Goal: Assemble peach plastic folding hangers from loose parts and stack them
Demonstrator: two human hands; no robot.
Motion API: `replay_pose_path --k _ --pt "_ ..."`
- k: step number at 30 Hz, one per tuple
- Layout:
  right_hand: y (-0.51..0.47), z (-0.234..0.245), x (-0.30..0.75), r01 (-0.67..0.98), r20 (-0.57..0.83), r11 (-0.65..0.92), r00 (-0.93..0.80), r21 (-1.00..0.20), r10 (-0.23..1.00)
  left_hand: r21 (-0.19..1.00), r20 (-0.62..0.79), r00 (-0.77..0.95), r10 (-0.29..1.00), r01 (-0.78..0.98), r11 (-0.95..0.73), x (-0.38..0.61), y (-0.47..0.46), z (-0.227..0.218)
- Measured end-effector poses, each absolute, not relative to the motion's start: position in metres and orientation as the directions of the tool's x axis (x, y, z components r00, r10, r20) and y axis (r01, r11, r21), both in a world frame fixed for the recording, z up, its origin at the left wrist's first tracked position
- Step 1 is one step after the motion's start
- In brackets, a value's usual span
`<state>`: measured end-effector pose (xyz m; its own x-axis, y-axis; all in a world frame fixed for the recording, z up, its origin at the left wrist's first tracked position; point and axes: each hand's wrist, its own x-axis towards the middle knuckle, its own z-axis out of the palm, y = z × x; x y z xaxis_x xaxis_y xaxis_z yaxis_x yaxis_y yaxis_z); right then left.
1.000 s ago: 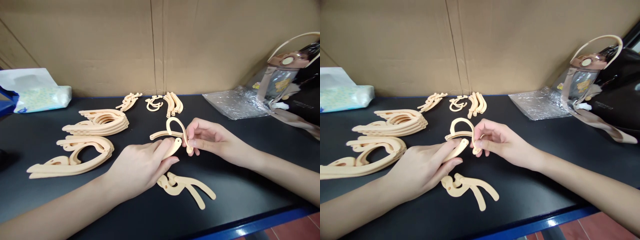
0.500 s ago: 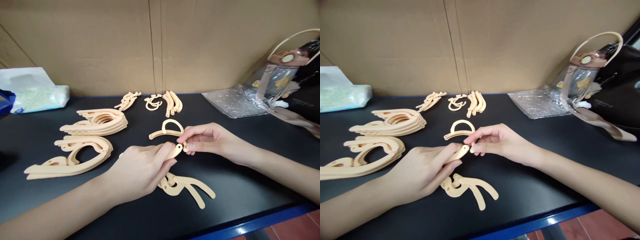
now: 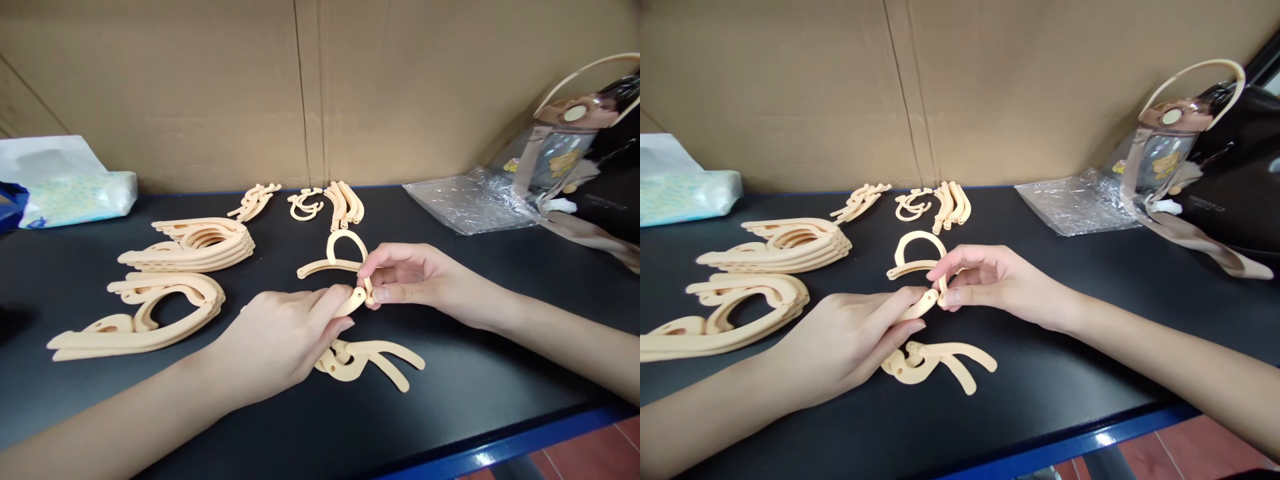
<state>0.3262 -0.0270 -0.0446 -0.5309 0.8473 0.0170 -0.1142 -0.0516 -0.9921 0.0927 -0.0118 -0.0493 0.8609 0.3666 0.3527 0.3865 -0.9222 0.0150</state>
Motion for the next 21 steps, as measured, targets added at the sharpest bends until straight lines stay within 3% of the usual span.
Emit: replay_pose_path --k 10,21 --pt "-0.0262 -0.0465 0.3251 -0.138 -0.018 -0.111 -0.548 -0.984 0.836 0.070 0.370 0.853 0.369 0.370 -0.926 0.0922 -0.0105 -0.0534" --pt "-0.0258 -0.0449 0.3286 -0.154 -0.004 -0.091 -0.486 -0.984 0.874 0.054 0.417 0.836 0.355 0.367 -0.928 0.0915 -0.0099 -0.0526"
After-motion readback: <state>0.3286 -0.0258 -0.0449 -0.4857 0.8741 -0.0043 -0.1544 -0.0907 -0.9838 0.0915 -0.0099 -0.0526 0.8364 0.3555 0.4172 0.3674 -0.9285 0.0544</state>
